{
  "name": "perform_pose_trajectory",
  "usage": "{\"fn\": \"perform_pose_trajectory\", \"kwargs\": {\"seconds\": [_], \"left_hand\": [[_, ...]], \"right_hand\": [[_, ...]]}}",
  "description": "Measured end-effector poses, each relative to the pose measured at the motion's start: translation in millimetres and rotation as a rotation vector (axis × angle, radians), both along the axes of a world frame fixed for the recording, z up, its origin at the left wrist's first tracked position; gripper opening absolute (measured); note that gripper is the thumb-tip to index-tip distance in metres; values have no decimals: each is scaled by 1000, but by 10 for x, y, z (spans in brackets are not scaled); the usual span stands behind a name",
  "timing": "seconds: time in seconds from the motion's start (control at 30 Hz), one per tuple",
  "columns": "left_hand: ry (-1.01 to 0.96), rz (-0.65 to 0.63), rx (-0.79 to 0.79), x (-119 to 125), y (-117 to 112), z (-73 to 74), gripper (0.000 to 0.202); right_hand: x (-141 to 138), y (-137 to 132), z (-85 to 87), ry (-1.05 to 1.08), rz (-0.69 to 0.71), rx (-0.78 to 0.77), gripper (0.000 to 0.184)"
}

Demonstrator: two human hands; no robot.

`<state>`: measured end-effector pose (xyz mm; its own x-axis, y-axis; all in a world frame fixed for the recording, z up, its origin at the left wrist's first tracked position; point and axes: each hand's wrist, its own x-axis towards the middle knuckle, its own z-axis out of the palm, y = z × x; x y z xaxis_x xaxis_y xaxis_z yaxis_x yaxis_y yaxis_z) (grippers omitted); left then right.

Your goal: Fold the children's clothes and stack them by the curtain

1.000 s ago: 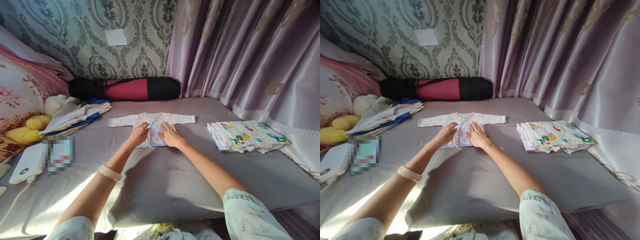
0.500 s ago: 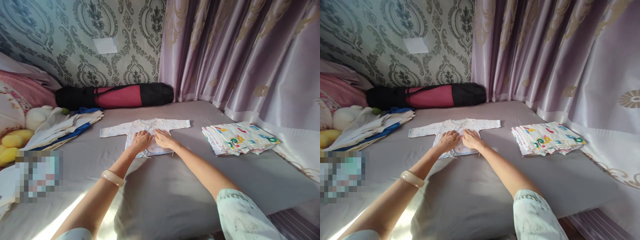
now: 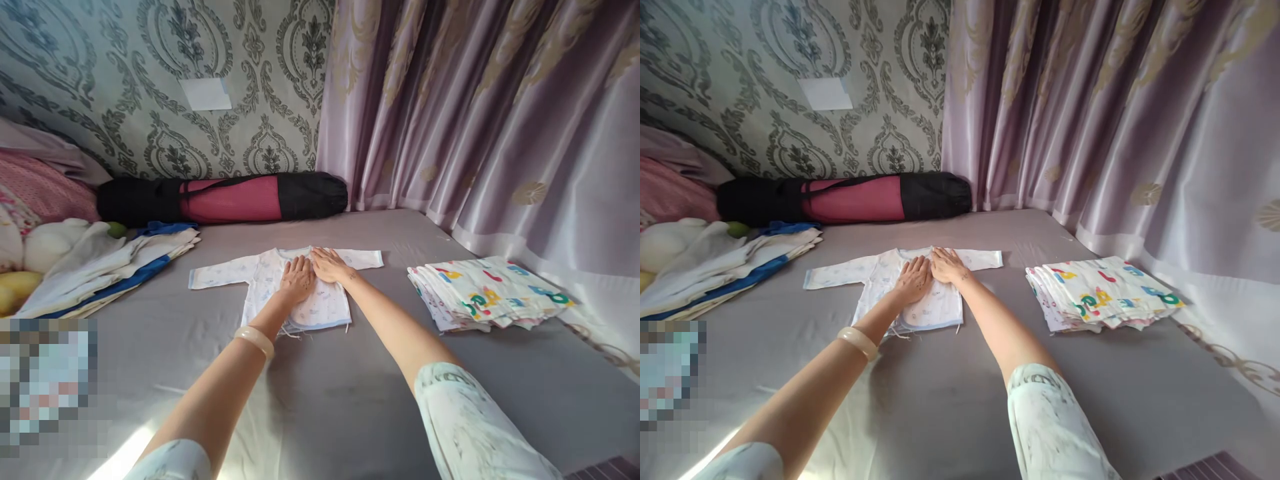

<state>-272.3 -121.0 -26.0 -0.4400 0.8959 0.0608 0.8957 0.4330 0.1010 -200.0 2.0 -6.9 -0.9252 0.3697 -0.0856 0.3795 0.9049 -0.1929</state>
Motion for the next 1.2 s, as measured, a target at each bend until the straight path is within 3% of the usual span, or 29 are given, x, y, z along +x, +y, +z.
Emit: {"fn": "perform_pose_trajectory", "kwargs": {"seconds": [0.33,0.6,0.73,0.87,1.0,1.2], "left_hand": [[-31,24,2,46,-18,-5,62],[-32,5,-27,5,-30,-32,64],[-27,7,-34,14,-37,-19,67],[-33,0,-48,24,-43,2,73],[-31,-4,-52,31,-38,2,75],[-25,-4,-70,30,-19,29,70]], "right_hand": [[-161,126,-136,47,-43,0,61],[-157,182,-97,227,-109,-129,54],[41,269,31,367,-282,-133,48],[377,431,156,371,-566,-54,43],[665,573,169,359,-871,17,41],[828,648,66,317,-1001,1,40]]}}
